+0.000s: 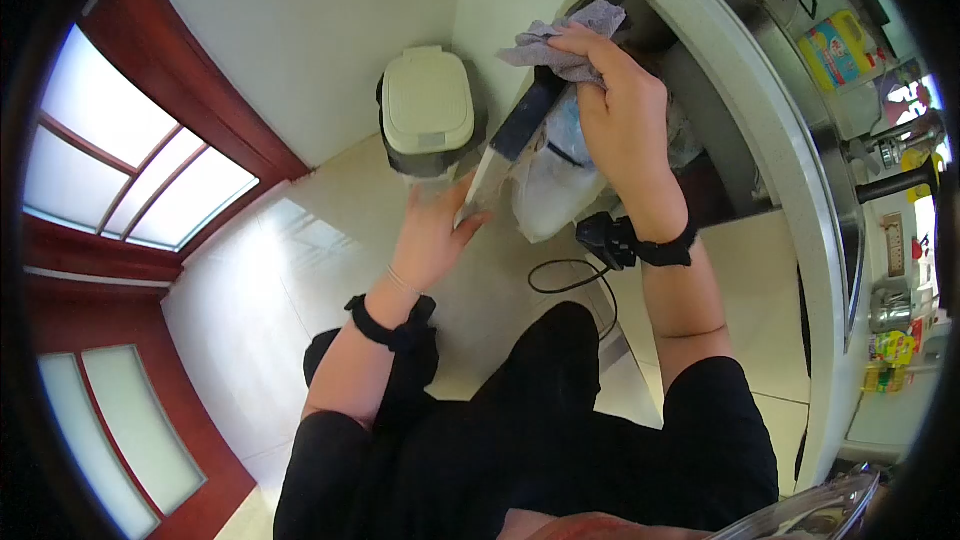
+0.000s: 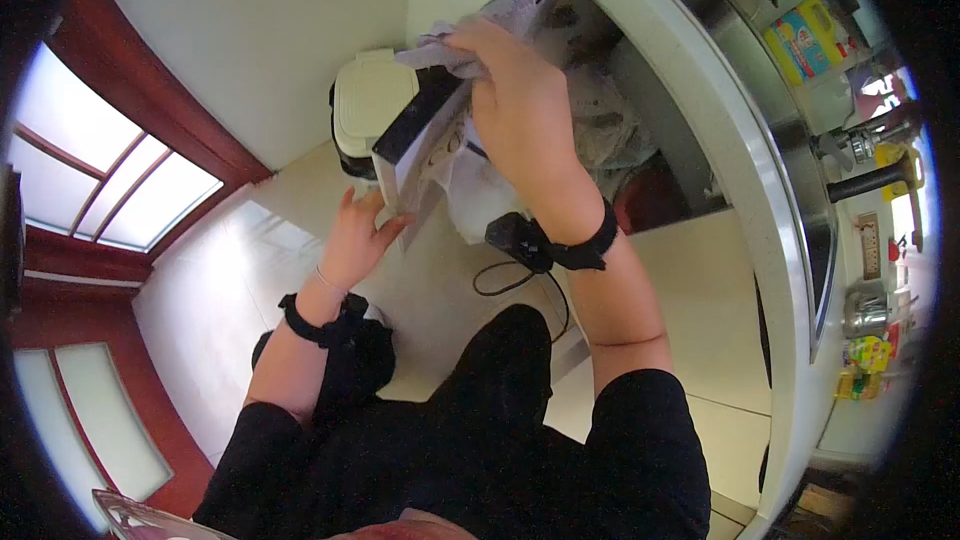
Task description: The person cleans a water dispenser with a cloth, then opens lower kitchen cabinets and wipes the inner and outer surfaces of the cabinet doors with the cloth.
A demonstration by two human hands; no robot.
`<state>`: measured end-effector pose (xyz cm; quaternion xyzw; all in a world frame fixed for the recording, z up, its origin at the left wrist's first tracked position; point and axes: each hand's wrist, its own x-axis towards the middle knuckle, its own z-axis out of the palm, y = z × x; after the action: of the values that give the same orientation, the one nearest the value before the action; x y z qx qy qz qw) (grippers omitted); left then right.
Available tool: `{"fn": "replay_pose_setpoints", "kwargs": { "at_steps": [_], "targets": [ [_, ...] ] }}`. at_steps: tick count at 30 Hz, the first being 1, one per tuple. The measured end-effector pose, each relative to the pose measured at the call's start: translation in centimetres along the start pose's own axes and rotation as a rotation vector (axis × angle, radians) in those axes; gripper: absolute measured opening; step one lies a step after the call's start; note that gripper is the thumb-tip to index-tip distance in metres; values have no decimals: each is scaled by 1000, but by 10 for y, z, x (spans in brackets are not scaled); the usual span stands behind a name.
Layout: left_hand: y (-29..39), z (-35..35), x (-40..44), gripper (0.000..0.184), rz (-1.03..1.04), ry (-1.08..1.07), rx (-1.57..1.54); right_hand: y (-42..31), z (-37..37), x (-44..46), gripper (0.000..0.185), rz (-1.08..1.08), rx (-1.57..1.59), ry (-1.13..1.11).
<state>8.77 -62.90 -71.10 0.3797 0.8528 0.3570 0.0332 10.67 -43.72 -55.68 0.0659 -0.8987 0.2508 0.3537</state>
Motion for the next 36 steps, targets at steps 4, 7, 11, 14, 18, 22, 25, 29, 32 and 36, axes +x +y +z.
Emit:
{"fn": "replay_pose_setpoints", "kwargs": {
  "at_steps": [4, 7, 11, 14, 18, 22, 25, 29, 32, 36],
  "targets": [
    [3, 1, 0, 52, 86, 79, -38, -30, -1, -22, 44, -119, 4, -21],
    [6, -2, -1, 50, 61, 61, -87, -46, 6, -36, 43, -153, 110, -15],
    [-5, 9, -1, 50, 90, 126, -49, -52, 13, -43, 36, -269, 171, 34],
    [-10, 15, -4, 51, 115, 174, -21, -56, 16, -46, 35, -317, 174, 58],
    [-13, 15, -3, 53, 178, 213, -113, -59, 9, -48, 33, -384, 288, 46],
    [-10, 6, 0, 55, 181, 112, -27, -55, 2, -53, 22, -399, 105, 476],
    [-7, 9, 3, 58, 230, 152, -78, -28, -1, -79, 29, -16, 227, 625],
    [16, -4, 2, 44, 74, -65, -144, -8, 11, -137, 41, 379, 453, 660],
    [13, 8, 4, 47, 165, 15, 7, -4, 31, -171, 50, 548, 541, 682],
    [27, 24, 2, 67, 145, -144, -138, -14, 44, -192, 56, 568, 567, 722]
  ]
}}
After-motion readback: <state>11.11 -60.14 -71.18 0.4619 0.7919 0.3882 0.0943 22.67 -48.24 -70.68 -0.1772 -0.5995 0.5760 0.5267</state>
